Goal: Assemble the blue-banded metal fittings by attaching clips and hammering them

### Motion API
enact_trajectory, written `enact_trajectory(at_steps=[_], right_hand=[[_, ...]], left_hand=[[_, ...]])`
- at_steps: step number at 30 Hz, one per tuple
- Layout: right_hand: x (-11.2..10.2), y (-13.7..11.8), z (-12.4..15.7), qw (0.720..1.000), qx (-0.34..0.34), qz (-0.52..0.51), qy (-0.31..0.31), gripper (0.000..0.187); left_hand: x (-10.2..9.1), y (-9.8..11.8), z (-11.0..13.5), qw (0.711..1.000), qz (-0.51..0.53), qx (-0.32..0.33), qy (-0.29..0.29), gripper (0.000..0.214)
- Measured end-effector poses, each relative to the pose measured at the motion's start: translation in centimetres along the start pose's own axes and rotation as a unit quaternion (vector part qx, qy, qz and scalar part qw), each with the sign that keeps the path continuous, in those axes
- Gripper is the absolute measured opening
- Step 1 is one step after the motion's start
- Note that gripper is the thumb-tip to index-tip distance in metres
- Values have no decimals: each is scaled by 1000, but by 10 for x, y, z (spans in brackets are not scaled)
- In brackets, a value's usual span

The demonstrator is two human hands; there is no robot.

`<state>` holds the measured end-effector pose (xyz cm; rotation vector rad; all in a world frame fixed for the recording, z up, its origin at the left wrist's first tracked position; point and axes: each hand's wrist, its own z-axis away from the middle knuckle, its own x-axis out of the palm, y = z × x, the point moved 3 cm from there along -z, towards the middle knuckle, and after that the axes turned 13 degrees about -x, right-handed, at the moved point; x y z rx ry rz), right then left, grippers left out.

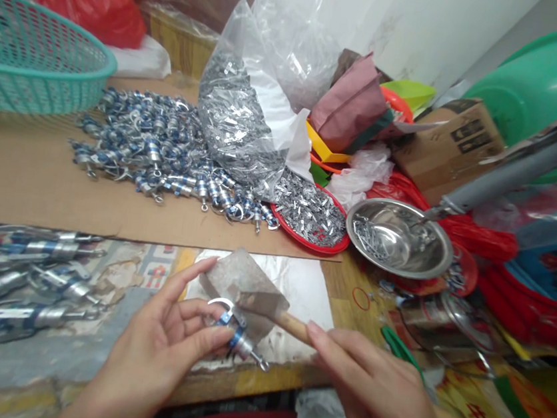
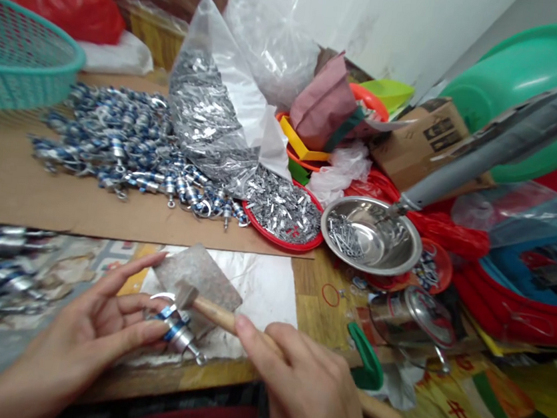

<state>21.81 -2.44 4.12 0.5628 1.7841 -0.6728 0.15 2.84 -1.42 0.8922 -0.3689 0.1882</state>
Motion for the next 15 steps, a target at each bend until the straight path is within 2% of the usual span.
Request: enact_trajectory(at_steps=[4,6,8,9,11,13,15], right_hand=[[5,-1,5,998,8,-36,40,66],[10,8,4,993,53,-77,71,55],[16,24,1,982,118,-90,118,43],[21,33,-2,978,148,-89,122,39],[31,51,-10,976,180,-85,91,36],[41,65,-21,979,181,-88,40,33],[44,79,-34,982,169,-82,17,25]], left_hand=[[0,-1,0,1000,7,6,-16,88],[0,-1,0,1000,8,5,-1,82],[0,0,0,1000,-19,2,9,60],[1,1,0,999,-42,5,10,45],[0,4,0,994,-109,15,14,20],[-1,7,0,981,-185,46,28,11],[-2,11,2,963,-242,105,52,7]])
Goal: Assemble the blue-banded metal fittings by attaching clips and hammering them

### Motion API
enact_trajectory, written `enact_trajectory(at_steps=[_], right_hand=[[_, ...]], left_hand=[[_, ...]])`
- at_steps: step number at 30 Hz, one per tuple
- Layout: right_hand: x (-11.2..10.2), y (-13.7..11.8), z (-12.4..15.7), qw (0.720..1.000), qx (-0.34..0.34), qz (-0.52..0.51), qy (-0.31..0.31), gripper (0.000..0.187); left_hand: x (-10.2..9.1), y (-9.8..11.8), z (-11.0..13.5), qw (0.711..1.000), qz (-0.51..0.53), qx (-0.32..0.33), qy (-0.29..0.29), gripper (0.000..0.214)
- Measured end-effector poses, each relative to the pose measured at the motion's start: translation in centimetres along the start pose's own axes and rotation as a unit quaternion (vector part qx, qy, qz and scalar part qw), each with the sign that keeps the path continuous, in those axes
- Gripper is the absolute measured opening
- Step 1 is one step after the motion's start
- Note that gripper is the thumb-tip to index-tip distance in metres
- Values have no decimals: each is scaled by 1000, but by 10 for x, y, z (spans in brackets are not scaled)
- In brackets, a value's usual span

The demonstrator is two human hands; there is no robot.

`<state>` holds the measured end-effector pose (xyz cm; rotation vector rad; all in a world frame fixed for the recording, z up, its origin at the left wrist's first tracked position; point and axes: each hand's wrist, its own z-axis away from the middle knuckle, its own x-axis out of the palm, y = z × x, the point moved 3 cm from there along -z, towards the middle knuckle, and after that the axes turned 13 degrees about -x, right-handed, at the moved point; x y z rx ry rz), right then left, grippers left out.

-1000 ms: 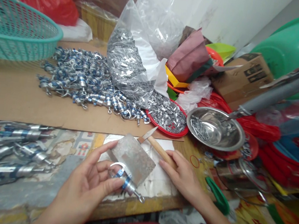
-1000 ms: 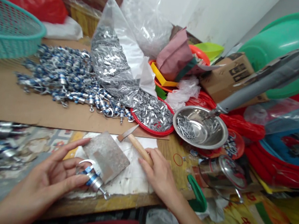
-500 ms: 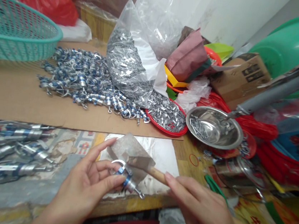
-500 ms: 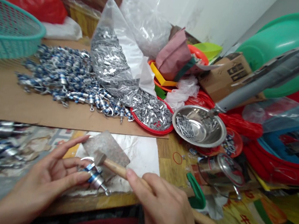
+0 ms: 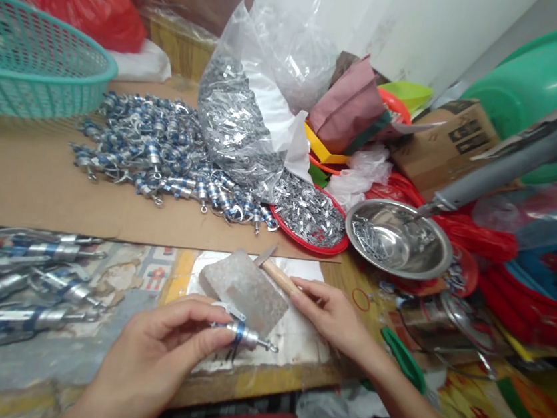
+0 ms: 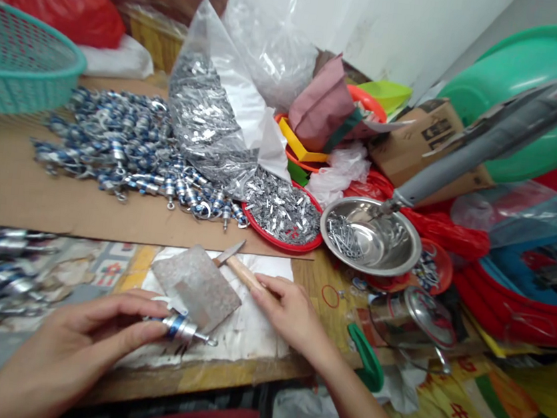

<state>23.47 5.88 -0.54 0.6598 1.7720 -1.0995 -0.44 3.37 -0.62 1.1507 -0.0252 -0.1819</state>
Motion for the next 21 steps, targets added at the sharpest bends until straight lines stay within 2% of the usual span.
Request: enact_trajectory(at_steps=[2,4,6,8,12,14,17,19,21], right_hand=[[-6,12,-20,999,5,31,15,23],[-16,30,-43,996,27,80,40,27],[-23,51,-65,991,49,119,36,25],[-25,70,-82,988,62,141,5,22],[-23,88,-98,987,62,148,-29,26],[-25,88,-99,989,56,137,-16,26],[-32,76,-95,992,50,106,44,19],[-36,57,-85,992,44,66,94,18],[-35,26,-71,992,28,12,125,21]], left_hand=[[-2,4,1,997,-35,64,31,7],[-3,6,2,992,-55,99,54,9],[-1,6,2,991,-65,103,53,10],[0,7,2,992,-62,96,47,10],[-2,9,4,991,-57,80,89,13],[-2,11,5,990,-70,79,98,14],[-1,12,7,986,-76,100,109,15],[0,12,7,983,-65,114,129,16],[2,10,7,982,-39,121,137,18]])
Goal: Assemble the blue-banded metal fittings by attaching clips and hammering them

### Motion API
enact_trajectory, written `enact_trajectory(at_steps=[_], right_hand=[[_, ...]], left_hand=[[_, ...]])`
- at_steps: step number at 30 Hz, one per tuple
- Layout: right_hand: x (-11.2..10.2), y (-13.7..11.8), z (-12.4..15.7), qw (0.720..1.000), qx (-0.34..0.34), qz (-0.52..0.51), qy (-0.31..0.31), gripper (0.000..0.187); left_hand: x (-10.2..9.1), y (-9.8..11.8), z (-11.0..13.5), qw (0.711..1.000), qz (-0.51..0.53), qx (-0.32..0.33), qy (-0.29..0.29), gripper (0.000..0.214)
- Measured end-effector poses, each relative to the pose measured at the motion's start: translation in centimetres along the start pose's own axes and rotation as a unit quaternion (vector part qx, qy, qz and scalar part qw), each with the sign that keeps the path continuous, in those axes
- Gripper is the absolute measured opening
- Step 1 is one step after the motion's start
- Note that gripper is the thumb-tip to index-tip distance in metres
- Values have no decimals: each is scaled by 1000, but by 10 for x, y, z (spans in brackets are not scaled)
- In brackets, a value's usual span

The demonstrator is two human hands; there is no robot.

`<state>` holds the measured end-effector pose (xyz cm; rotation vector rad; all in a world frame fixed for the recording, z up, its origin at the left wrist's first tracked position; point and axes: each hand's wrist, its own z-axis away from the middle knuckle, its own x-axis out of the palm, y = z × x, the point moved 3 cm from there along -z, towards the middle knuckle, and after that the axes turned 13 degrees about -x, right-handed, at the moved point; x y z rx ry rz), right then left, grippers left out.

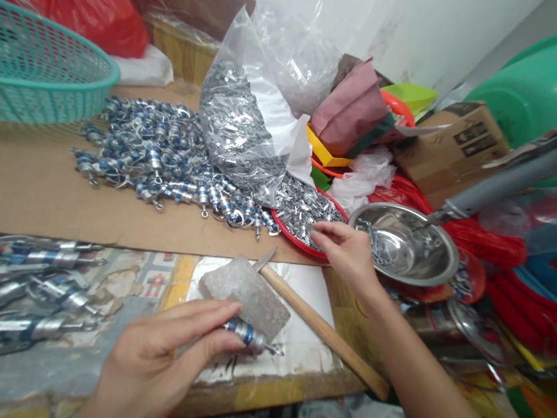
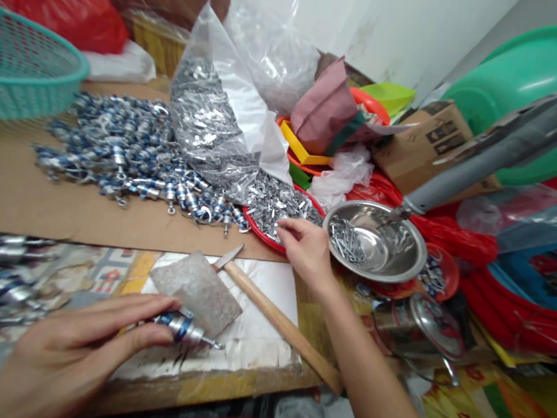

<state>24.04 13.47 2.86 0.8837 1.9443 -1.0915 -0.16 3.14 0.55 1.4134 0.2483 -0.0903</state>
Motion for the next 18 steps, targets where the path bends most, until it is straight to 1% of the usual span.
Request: enact_trajectory(at_steps=[3,4,6,7,9,12,14,16,18], right_hand=[[0,-58,29,992,-49,-115,-8,15],[1,-77,38,973,-85,-217,-8,15],[2,-104,52,942,-125,-311,-12,19],[4,-112,57,933,-132,-336,-13,20],[7,-118,61,928,-122,-352,-13,20],[11,-116,61,911,-108,-398,4,16],[12,-115,61,900,-114,-420,11,15],[11,-115,63,901,-135,-413,17,17],[8,-116,67,914,-177,-364,35,20]], left_hand=[[3,-3,0,999,49,-11,19,31],[4,-4,0,998,58,-12,26,36],[5,-4,1,997,62,-1,37,42],[5,-4,1,997,64,8,37,44],[5,-3,2,997,66,23,31,45],[3,-2,4,997,63,32,28,45],[1,0,5,997,53,45,27,39],[-1,2,5,998,37,53,11,28],[-2,3,2,999,25,38,-20,21]])
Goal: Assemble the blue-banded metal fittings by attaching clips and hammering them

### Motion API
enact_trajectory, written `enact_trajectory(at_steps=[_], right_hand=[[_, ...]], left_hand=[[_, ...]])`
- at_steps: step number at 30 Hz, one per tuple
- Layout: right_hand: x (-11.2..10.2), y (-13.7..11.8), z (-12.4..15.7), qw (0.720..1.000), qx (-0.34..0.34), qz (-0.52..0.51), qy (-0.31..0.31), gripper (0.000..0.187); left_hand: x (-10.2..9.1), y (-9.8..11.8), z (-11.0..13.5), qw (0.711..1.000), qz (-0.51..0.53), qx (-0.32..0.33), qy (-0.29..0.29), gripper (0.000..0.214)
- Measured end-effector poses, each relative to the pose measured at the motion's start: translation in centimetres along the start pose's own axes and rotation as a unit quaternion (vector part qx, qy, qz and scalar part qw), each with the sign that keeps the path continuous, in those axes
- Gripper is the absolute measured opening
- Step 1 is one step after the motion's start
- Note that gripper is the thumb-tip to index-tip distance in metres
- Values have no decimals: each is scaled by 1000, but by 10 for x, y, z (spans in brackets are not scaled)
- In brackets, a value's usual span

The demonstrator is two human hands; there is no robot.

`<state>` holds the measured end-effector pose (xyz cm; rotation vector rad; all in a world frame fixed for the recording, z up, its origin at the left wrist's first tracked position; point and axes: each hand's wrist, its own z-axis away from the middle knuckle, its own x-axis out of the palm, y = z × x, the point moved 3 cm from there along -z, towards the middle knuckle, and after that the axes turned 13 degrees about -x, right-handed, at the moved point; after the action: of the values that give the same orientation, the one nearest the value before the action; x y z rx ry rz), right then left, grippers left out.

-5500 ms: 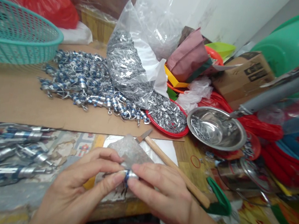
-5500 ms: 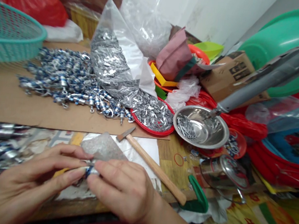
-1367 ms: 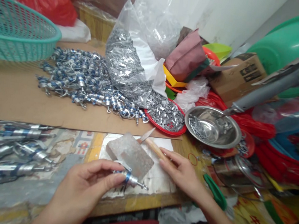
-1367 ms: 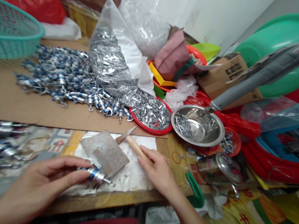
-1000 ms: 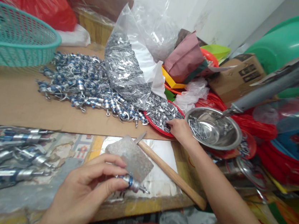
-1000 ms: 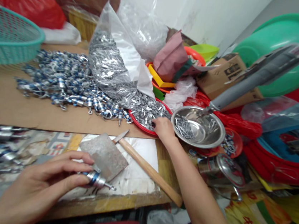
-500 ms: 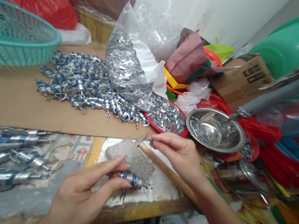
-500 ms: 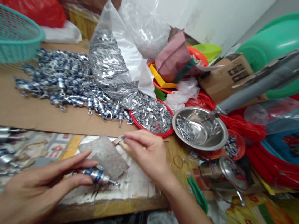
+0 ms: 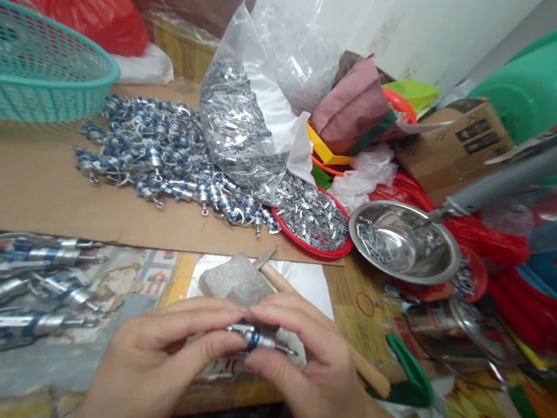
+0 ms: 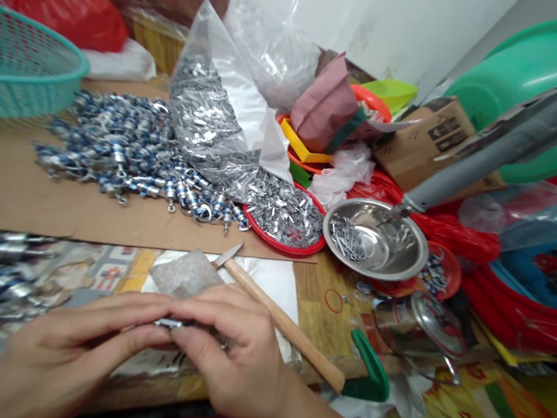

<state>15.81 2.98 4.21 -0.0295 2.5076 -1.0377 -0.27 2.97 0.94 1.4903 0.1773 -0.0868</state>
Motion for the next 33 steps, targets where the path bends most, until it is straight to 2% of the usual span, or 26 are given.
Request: enact_trajectory(at_steps=[2,5,8,13,20,23,25,26,29,31,33], right_hand=[[-1,-6,5,992,-81,90,-21,27],[-1,-11,12,952,-198,218,-88,15],[-3,-13,13,926,-228,275,-126,18],[-6,-12,11,937,-201,264,-114,20],[-8,-12,13,959,-155,220,-87,26],[-7,-13,10,973,-121,194,-46,22],[-4,-13,9,982,-102,162,-10,19],[-2,-13,9,985,-92,147,6,18],[1,-12,7,992,-55,110,28,13],[-2,-6,4,997,-10,79,-11,9],[-15,9,-2,990,43,122,-56,10]], left_hand=[[-1,0,-3,999,5,-37,-29,19],[-3,2,-5,997,-2,-64,-48,14],[-5,7,-5,996,-43,-53,-52,7],[-8,10,-4,992,-92,-37,-84,7],[-6,13,-5,987,-59,-52,-137,10],[-4,11,-2,986,-19,-95,-138,9],[-1,6,2,980,45,-151,-124,9],[1,3,5,972,91,-183,-113,15],[6,-2,14,940,226,-246,-74,54],[9,-3,16,933,244,-252,-74,68],[10,-2,14,937,225,-255,-82,68]])
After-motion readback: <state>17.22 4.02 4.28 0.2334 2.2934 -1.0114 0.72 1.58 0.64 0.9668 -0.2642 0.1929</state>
